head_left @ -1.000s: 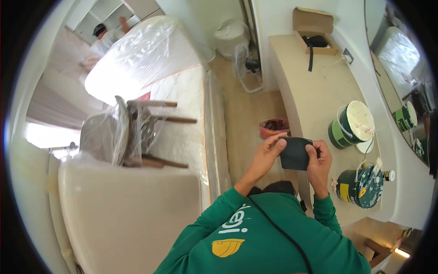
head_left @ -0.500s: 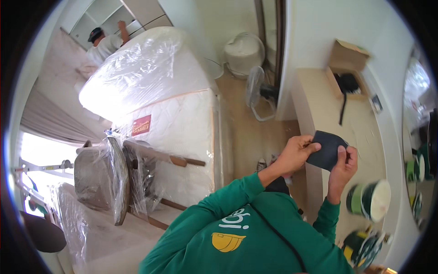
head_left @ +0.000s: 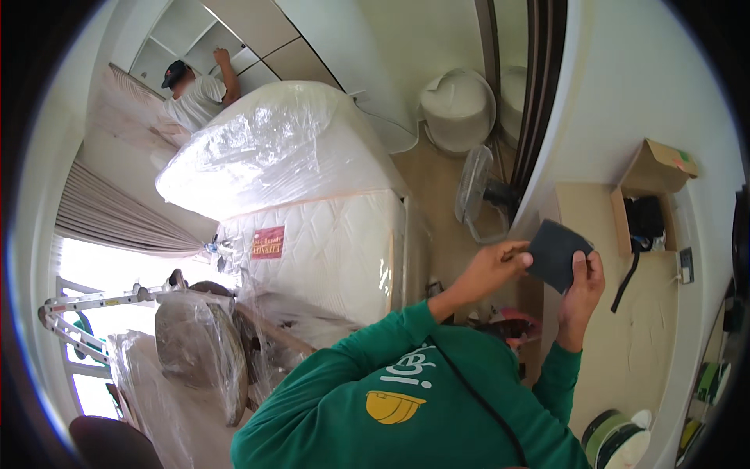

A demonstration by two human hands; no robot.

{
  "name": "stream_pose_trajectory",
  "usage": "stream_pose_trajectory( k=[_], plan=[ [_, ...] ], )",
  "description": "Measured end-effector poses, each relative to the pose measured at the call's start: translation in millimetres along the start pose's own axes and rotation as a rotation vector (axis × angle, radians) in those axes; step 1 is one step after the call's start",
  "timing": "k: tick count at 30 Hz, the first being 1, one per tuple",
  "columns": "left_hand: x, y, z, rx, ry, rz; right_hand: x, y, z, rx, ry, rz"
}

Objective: The person sands the edge of a white cabinet using a piece of sandpaper and a small cutting tool, while another person assists by holding a cloth.

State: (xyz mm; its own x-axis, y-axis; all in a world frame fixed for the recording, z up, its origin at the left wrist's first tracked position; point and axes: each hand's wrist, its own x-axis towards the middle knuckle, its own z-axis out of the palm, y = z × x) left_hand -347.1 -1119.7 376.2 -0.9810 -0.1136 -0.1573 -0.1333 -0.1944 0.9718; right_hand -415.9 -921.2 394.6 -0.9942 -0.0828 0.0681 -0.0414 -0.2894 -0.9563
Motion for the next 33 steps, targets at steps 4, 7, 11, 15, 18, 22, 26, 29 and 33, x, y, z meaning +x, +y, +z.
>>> stream_pose_trajectory(
  k=[4, 7, 11, 15, 18, 22, 26, 29, 33],
  plan=[
    [12.9, -1.0, -53.7, 0.122, -0.057, -0.023, 30.6, 15.4, 31.2, -0.133, -0.120, 0.084],
    [31.0, 22.5, -81.4, 0.019, 0.077, 0.060, 62.1, 26.8, 73.2, -0.279, -0.225, 0.092],
    [69.1, 38.9, -153.4, 0.070, 0.252, 0.090, 104.4, 33.0, 158.5, -0.463, -0.405, 0.037],
    [108.5, 69.2, -223.5, 0.072, 0.274, 0.194, 153.3, 61.9, 240.7, -0.615, -0.429, -0.172],
    [123.3, 105.4, -263.6, 0.157, 0.389, 0.244, 179.3, 66.2, 300.0, -0.585, -0.465, -0.166],
    [114.4, 179.6, -321.8, 0.421, 0.444, 0.261, 212.0, 66.7, 370.5, -0.503, -0.582, -0.253],
    [88.7, 253.1, -404.0, 0.675, 0.549, 0.422, 256.4, 54.0, 441.5, -0.304, -0.592, -0.260],
    [52.7, 317.3, -464.0, 0.754, 0.849, 0.579, 292.3, 54.0, 508.1, -0.210, -0.523, -0.263],
    [30.5, 358.1, -534.4, 0.891, 1.079, 0.646, 361.1, 86.7, 584.1, -0.065, -0.604, -0.183]
  ],
)
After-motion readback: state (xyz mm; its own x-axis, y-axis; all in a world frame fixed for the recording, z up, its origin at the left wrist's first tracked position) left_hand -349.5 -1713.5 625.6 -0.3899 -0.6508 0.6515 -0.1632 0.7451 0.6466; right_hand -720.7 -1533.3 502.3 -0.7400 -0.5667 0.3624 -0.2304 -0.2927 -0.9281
